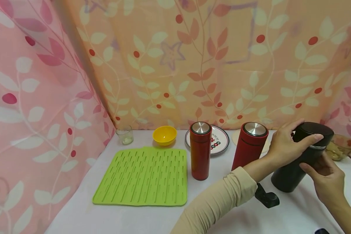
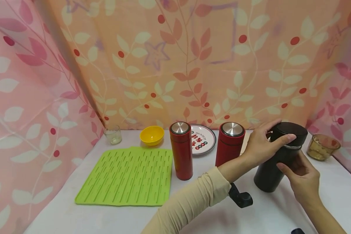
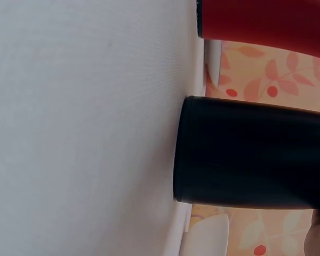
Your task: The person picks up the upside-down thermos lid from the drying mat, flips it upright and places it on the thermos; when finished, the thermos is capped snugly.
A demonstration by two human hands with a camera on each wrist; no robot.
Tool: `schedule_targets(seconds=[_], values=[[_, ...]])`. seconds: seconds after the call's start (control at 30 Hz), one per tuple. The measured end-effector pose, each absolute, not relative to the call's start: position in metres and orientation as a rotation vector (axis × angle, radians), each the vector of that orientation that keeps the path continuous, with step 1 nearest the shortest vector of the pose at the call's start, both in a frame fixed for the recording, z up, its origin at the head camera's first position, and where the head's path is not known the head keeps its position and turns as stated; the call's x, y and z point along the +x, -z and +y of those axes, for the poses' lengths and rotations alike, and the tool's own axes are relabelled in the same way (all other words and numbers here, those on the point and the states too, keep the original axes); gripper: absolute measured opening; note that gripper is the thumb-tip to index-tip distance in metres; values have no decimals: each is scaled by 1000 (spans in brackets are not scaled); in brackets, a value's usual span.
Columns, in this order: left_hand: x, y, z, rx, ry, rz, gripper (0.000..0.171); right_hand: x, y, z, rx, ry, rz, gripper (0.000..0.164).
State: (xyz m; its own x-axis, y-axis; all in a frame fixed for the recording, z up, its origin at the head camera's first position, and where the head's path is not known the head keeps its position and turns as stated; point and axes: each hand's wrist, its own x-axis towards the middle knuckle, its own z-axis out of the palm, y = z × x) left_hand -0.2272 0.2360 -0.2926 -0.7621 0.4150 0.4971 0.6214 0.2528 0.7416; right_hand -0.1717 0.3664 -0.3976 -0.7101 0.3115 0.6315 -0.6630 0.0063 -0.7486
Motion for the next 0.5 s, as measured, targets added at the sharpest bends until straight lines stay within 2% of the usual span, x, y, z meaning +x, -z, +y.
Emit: schedule_targets(seconds=[0.3,0.5], values=[[-223,296,242,-860,1545,-2294,63,-170,397,367,264,-1718,-1658,63],[-225,297,242,-866,1524,-2280,66,-170,398,368,229,-1695,-1683,63]])
